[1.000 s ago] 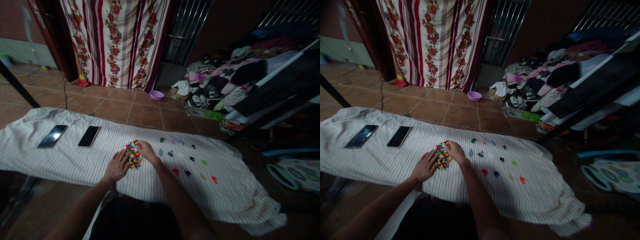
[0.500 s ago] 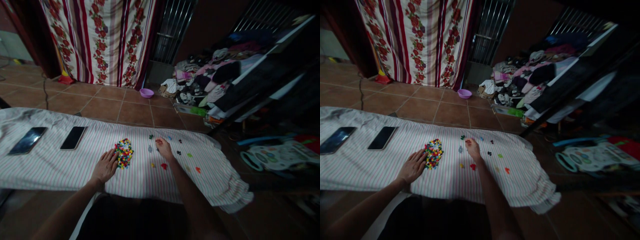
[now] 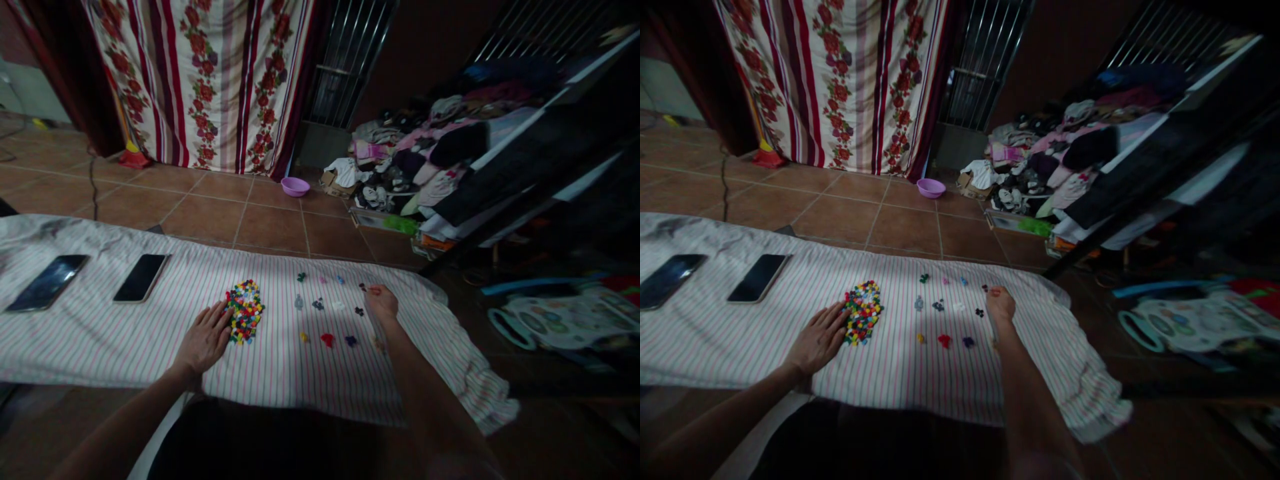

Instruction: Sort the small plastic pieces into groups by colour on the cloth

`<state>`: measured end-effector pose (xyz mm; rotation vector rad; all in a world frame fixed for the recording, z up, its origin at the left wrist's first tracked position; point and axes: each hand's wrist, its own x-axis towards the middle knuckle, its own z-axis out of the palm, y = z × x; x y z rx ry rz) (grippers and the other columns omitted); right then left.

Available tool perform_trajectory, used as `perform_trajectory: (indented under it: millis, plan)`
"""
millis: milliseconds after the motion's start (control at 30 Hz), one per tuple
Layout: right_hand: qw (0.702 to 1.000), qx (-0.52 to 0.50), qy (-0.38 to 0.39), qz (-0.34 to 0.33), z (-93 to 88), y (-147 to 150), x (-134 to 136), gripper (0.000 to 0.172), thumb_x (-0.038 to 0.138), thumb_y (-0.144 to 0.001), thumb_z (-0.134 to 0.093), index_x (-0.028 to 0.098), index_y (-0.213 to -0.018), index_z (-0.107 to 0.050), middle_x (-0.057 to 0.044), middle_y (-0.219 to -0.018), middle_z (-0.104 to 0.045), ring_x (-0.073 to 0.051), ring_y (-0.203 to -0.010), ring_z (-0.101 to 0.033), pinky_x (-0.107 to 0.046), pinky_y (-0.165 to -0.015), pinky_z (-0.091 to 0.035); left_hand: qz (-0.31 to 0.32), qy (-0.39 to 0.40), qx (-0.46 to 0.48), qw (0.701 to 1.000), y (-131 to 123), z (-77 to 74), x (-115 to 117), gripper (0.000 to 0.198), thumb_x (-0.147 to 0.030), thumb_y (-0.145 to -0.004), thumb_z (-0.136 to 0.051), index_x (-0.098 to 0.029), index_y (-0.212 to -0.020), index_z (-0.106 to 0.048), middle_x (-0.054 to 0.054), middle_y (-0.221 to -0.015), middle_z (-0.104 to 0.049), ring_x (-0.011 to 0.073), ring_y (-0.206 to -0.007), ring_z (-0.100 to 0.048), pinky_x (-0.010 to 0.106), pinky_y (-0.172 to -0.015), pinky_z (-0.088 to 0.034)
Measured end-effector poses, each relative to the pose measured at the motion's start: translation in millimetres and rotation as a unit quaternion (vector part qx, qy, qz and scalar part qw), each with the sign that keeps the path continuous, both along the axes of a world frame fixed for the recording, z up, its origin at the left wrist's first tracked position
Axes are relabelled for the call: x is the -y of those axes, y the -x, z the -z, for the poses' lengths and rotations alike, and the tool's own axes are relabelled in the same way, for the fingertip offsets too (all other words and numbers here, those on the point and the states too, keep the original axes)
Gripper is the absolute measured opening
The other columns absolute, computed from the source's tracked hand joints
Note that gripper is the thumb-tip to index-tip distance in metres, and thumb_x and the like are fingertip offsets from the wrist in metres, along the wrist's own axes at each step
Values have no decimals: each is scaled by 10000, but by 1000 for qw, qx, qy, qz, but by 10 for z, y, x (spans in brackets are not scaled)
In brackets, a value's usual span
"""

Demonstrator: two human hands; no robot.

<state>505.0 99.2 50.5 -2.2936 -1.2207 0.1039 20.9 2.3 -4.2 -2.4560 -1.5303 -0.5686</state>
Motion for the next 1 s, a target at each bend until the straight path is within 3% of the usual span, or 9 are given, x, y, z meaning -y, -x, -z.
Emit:
perform_trajectory:
  millis: [100,433,567,700,867,1000]
  plan:
    - [999,-11,5,34,55,-95,-62,173,173,-725,-554,202,-838,-681,-48,-780,-686,-183,-758,-626,-260,-688,-446,1,-3,4,1000,1,-6,1,475,-383,-953,-306,-188,-1333,-514,111,-1418,-496,235,-1318,-449,427,-1067,-388]
    - [999,-25,32,2,123,-197,-280,207,151,-729,-573,174,-884,-710,-78,-884,-715,-206,-818,-647,-280,-725,-463,4,3,-17,1000,-6,-71,11,479,-374,-950,-320,-174,-1351,-489,118,-1428,-483,236,-1330,-434,424,-1084,-368]
    - [998,-51,27,-13,119,-188,-289,218,151,-713,-586,174,-878,-725,-77,-913,-722,-200,-814,-647,-272,-713,-459,6,4,-27,1000,-7,-76,13,478,-360,-951,-316,-162,-1351,-487,127,-1427,-483,236,-1331,-434,424,-1084,-368]
    - [998,-43,34,12,99,-183,-228,240,160,-715,-585,180,-902,-734,-91,-939,-723,-206,-802,-638,-282,-691,-443,9,9,-24,1000,-6,-59,7,483,-367,-953,-308,-164,-1355,-483,126,-1432,-476,235,-1343,-418,429,-1088,-361]
    - [1000,-14,-10,8,48,-128,-161,230,169,-712,-556,187,-859,-731,-87,-862,-721,-194,-767,-629,-280,-692,-445,1,20,-8,1000,-9,-35,8,489,-373,-954,-304,-173,-1367,-473,118,-1436,-473,239,-1352,-405,438,-1096,-353]
    - [996,-19,-72,-47,-55,126,-163,236,240,-734,-526,194,-854,-724,-76,-818,-713,-209,-773,-633,-310,-734,-467,-4,33,-8,999,-12,-28,10,486,-369,-956,-311,-158,-1356,-488,130,-1453,-446,254,-1354,-403,445,-1090,-357]
